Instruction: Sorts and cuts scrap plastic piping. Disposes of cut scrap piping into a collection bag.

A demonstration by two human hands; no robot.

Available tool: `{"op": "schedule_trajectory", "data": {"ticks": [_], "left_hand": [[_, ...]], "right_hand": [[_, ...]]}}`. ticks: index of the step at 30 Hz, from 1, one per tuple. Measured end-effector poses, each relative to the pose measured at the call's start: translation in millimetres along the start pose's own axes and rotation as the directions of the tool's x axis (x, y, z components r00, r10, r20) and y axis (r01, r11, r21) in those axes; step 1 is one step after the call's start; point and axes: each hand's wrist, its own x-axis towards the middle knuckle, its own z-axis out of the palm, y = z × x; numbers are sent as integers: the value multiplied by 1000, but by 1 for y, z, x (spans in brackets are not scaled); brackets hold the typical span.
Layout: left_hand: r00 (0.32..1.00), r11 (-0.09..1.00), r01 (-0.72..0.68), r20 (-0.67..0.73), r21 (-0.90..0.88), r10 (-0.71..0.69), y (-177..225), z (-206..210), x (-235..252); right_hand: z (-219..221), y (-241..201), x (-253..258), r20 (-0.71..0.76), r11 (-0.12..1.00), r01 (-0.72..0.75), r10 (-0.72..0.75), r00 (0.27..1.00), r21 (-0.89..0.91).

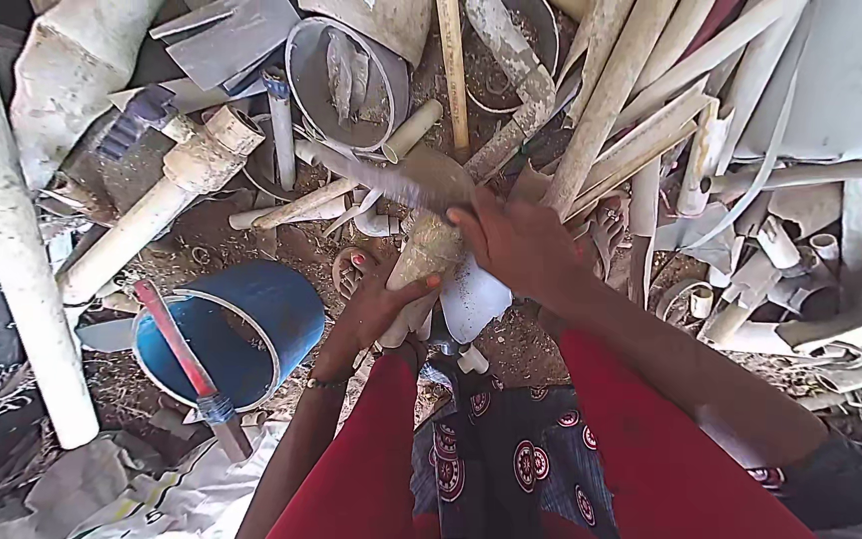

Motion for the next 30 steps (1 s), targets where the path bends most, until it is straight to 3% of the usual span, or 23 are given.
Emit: {"op": "schedule_trajectory", "data": {"ticks": [3, 7, 9, 12, 15, 18, 20, 25, 28, 30], "left_hand": [[1000, 1000, -1, 7, 8, 0, 0, -1, 1], [1000, 1000, -4, 4, -26, 4, 1, 2, -1], [1000, 994, 0, 17, -105, 2, 1, 2, -3], [996, 966, 38, 88, -254, -16, 5, -2, -2], [991, 947, 60, 130, -315, -19, 7, -5, -2], [979, 872, 99, 202, -480, 0, 1, -2, -1], [968, 821, 133, 249, -555, 11, -2, -2, 3], [966, 829, 153, 259, -537, -10, 0, -7, 3], [965, 830, 163, 260, -533, -22, -4, -9, 5], [961, 825, 168, 275, -539, -16, -6, -10, 7]], "right_hand": [[-6, -4, -7, 96, 999, 28, -24, 995, -38], [-12, 14, 22, -24, 991, -133, 133, 991, 8], [-4, 11, 17, -73, 994, -112, 112, 991, 1], [1, 4, -8, -4, 998, -56, 56, 998, 27], [-10, 13, -7, 78, 981, -116, 105, 991, 155], [-10, 18, 17, 56, 950, -206, 198, 979, 235], [-5, 9, 12, 44, 956, -173, 167, 985, 236], [-13, 4, -2, 181, 986, -92, 66, 981, 142], [-21, 18, 17, 135, 958, -194, 168, 977, 211], [-12, 11, 17, 66, 964, -166, 156, 986, 209]]}}
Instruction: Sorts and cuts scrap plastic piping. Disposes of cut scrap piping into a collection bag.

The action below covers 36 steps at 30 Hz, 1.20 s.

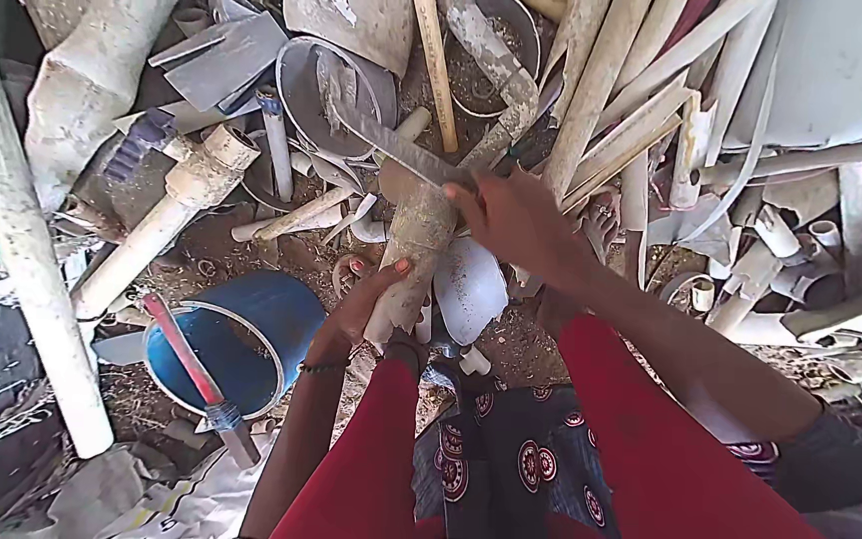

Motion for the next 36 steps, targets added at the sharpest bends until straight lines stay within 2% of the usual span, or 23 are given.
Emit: {"op": "schedule_trajectory", "data": {"ticks": [3, 7, 9, 12, 14, 16, 18, 21, 24, 30, 32, 34, 36], "left_hand": [[1000, 1000, -6, -18, 4, 6, 1, 1, -2], [1000, 999, -14, -21, 48, 15, 0, 1, 2], [997, 993, -42, -55, 107, 48, 3, 6, 3], [989, 968, -59, -119, 244, 90, 8, 12, 0], [971, 871, -31, -194, 491, 143, 13, 15, 0], [944, 686, 49, -257, 726, 204, 19, 19, -4], [924, 538, 84, -268, 839, 273, 24, 23, -6], [908, 453, 97, -265, 886, 324, 24, 27, -7], [906, 443, 104, -268, 891, 327, 24, 27, -6], [886, 423, 129, -296, 897, 358, 19, 32, -7], [888, 452, 106, -289, 886, 359, 17, 29, -5], [917, 501, 61, -246, 864, 314, 18, 17, -3], [937, 579, 43, -233, 814, 259, 19, 9, 1]], "right_hand": [[13, -10, -19, -2, 995, 57, -57, 998, -79], [-10, -8, -23, -1, 995, 53, -53, 999, -85], [-6, -7, -21, -40, 996, 34, -37, 999, -77], [7, -2, -27, -36, 986, 88, -94, 995, -139], [0, 6, -30, -26, 979, 90, -96, 995, -185], [-12, 13, -28, -67, 986, 73, -83, 994, -148], [-20, 17, -18, -105, 990, 53, -67, 992, -131], [-15, 25, 2, -134, 961, 175, -207, 969, -214], [-3, 26, 10, -177, 915, 264, -327, 928, -305], [11, 13, -24, -99, 918, 221, -266, 959, -330], [6, 11, -20, -87, 923, 230, -268, 959, -308], [4, 10, -7, -138, 937, 203, -249, 959, -283], [-1, 9, 4, -127, 954, 120, -160, 979, -276]]}}
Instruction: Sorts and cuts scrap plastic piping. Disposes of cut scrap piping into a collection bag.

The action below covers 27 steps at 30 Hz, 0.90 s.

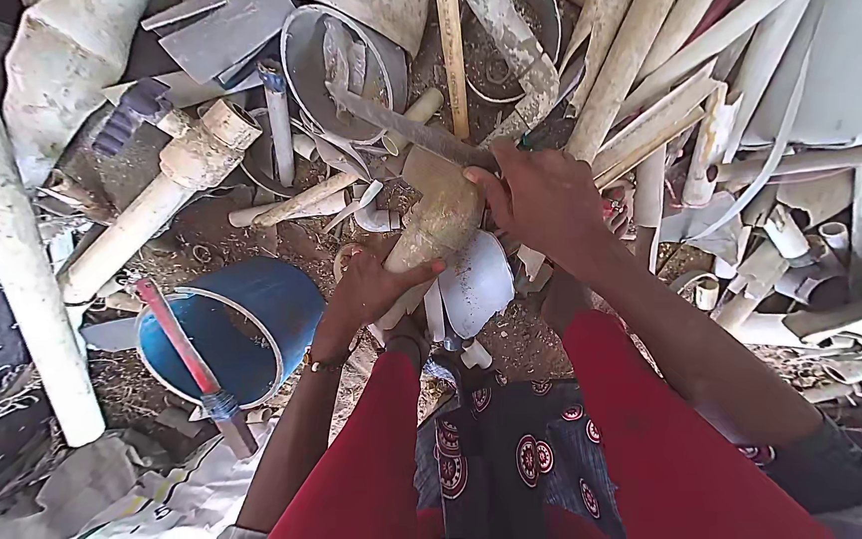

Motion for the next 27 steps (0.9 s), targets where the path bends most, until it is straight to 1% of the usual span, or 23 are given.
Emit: {"op": "schedule_trajectory", "data": {"ticks": [1, 3, 6, 8, 9, 11, 12, 14, 17, 18, 19, 20, 21, 23, 25, 26, 27], "left_hand": [[1000, 999, 13, 16, -31, -12, -1, 0, 1], [1000, 999, 19, 22, -43, -18, -1, 0, 2], [999, 999, -2, -46, 53, 4, 5, 6, -4], [996, 996, -5, -87, 84, 12, 9, 11, -8], [996, 996, 0, -90, 93, 8, 9, 12, -9], [996, 997, 1, -86, 76, 6, 8, 12, -8], [996, 998, -4, -85, 71, 10, 7, 12, -7], [996, 996, 3, -86, 86, 5, 7, 11, -7], [997, 997, 29, -72, 67, -24, 13, 10, -9], [998, 998, 38, -60, 58, -34, 12, 10, -8], [998, 998, 49, -44, 49, -47, 11, 9, -8], [998, 998, 50, -37, 40, -48, 9, 8, -7], [998, 998, 46, -32, 35, -44, 7, 7, -6], [999, 999, 37, -6, 39, -37, 5, 3, -6], [1000, 998, 23, 11, 55, -24, 6, 0, -3], [1000, 997, 26, 14, 78, -27, 7, -2, -4], [1000, 993, 27, 7, 118, -28, 8, -4, -6]], "right_hand": [[0, 0, 0, 16, 1000, -16, 16, 1000, -2], [1, -5, -11, 51, 1000, 17, -17, 999, -6], [0, -8, -28, 131, 998, 59, -58, 990, -1], [-5, -4, -19, 177, 999, 19, -27, 984, 43], [-4, -3, -13, 175, 997, -22, 9, 985, 72], [4, -7, -7, 84, 990, -81, 71, 994, 119], [8, -14, -11, 48, 989, -81, 76, 996, 127], [11, -24, -23, 51, 994, -54, 49, 997, 97], [-4, -20, -23, 123, 992, -58, 44, 991, 113], [-6, -18, -21, 99, 988, -76, 63, 993, 132], [-2, -16, -18, 42, 986, -94, 89, 995, 138], [2, -17, -16, 5, 987, -95, 95, 995, 131], [6, -21, -18, 1, 989, -70, 70, 998, 130], [10, -28, -28, 85, 995, -6, -3, 996, 96], [7, -25, -35, 211, 996, -18, -2, 978, 91], [5, -21, -39, 208, 992, -48, 22, 978, 121], [4, -15, -42, 146, 984, -74, 49, 988, 164]]}}
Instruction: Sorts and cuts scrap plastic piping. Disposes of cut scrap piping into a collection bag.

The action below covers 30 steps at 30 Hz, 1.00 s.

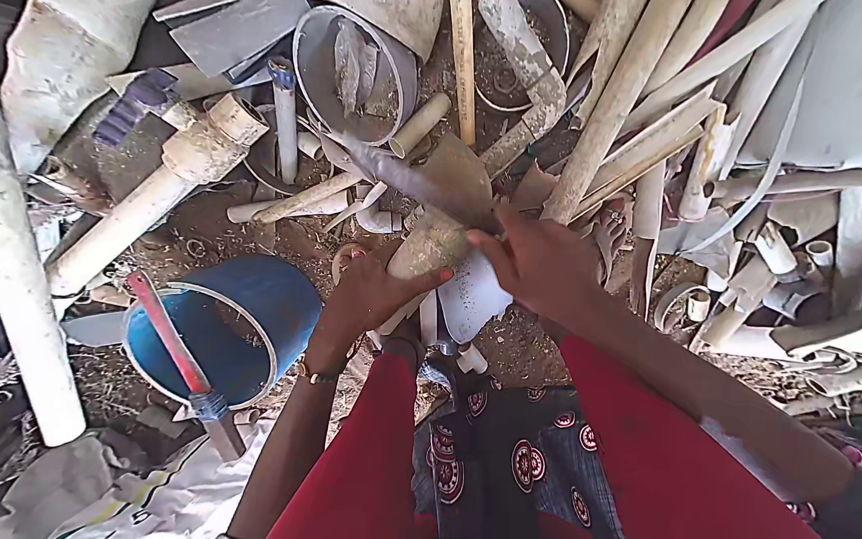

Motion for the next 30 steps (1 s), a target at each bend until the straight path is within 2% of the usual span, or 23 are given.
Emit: {"op": "schedule_trajectory", "data": {"ticks": [3, 5, 7, 10, 12, 15, 18, 21, 24, 26, 29, 30], "left_hand": [[996, 991, -24, -79, 135, 35, 8, -4, -7], [992, 973, -9, -122, 231, 38, 15, -7, -12], [988, 945, 17, -151, 327, 34, 25, -11, -18], [980, 906, 43, -192, 420, 43, 41, -18, -32], [961, 919, -42, -237, 392, 145, 39, -31, -45], [920, 941, -271, -232, 202, 315, 21, -53, -56], [851, 826, -523, -188, -210, 491, -1, -53, -53], [778, 681, -627, -251, -378, 576, 12, -32, -54], [652, 555, -755, -494, -349, 576, 20, 5, -53], [549, 515, -821, -593, -249, 589, 22, 10, -47], [359, 532, -846, -699, 36, 619, 29, 1, -40], [328, 578, -806, -717, 127, 616, 31, -5, -37]], "right_hand": [[-16, 19, -1, -181, 996, 2, 15, 983, 93], [-22, 29, 2, -236, 996, 56, -38, 971, 70], [-25, 29, 1, -185, 992, 120, -124, 975, -33], [-14, 16, -5, 2, 949, 233, -238, 971, -215], [-2, 9, -11, 75, 944, 205, -192, 978, -258], [-1, 8, -10, 82, 969, 34, -15, 996, -243], [-2, 9, -10, 0, 989, -76, 77, 997, -128], [-4, 6, -9, -23, 988, -130, 129, 991, -81], [-1, 7, -12, -46, 989, -128, 125, 991, -79], [-1, 6, -13, -41, 989, -128, 125, 991, -77], [-2, 7, -11, -34, 993, -93, 91, 995, -77], [-4, 7, -9, -34, 995, -78, 75, 997, -66]]}}
